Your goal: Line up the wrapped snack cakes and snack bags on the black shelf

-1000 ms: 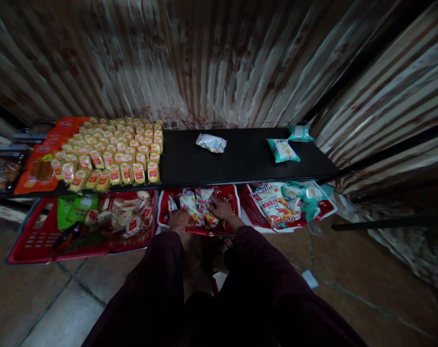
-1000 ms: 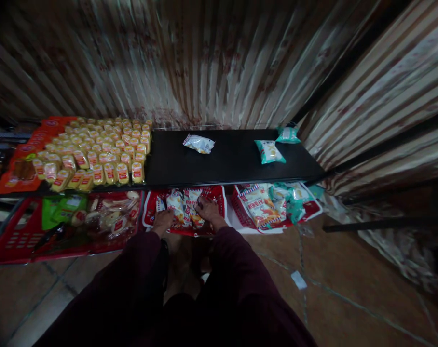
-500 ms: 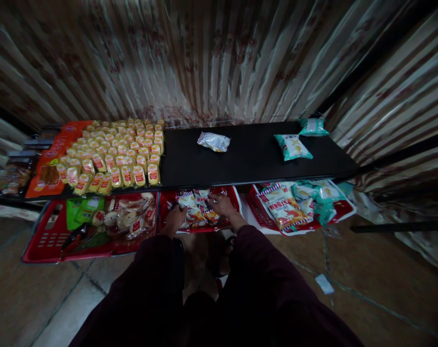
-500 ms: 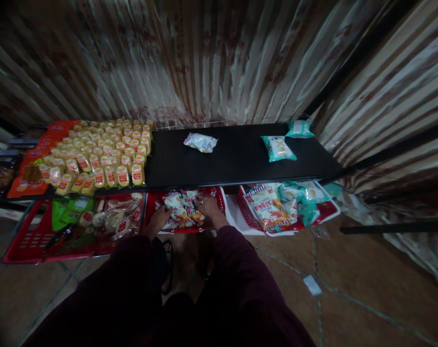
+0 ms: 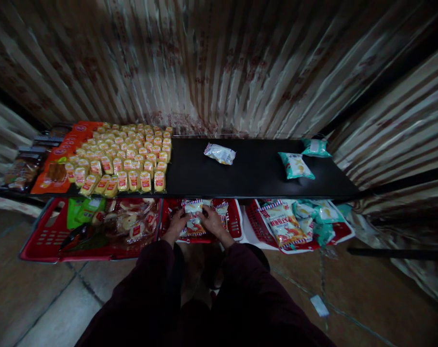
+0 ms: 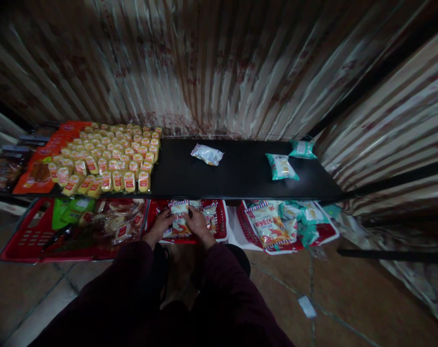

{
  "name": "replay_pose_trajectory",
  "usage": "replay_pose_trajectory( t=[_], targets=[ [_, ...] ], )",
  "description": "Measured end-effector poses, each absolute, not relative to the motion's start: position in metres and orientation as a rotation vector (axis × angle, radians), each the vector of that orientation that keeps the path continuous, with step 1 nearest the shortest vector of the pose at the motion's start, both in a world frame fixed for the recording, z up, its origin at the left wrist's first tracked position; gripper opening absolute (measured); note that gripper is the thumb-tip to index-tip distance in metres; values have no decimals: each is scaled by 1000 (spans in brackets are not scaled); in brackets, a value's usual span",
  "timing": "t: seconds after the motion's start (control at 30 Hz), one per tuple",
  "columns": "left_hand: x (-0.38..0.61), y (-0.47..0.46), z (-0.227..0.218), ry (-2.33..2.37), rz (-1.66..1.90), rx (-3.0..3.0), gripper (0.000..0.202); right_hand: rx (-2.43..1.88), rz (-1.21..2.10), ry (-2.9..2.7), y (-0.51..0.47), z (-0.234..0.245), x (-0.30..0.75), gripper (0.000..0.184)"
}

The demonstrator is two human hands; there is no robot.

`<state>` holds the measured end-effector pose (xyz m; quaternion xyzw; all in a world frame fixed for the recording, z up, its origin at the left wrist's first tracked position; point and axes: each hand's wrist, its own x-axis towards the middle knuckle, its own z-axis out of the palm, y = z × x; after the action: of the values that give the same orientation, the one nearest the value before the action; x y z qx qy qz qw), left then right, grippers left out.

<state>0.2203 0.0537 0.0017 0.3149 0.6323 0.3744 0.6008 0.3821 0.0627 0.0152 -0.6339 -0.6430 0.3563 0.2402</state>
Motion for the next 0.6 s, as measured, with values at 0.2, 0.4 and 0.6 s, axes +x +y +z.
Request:
replay_pose_trajectory(
  t=[0.2, 0.4, 0.6],
  targets=[
    [224, 55, 12, 1436, 920, 665, 51, -1570, 1113, -1378, 69, 1, 382, 37],
    [231, 54, 19, 1391, 898, 563, 54, -1607, 1142, -1284, 70, 4, 378, 41],
    [232, 53, 27, 1290, 924, 496, 59, -1491, 1328, -1131, 59, 21, 370, 38]
  ],
)
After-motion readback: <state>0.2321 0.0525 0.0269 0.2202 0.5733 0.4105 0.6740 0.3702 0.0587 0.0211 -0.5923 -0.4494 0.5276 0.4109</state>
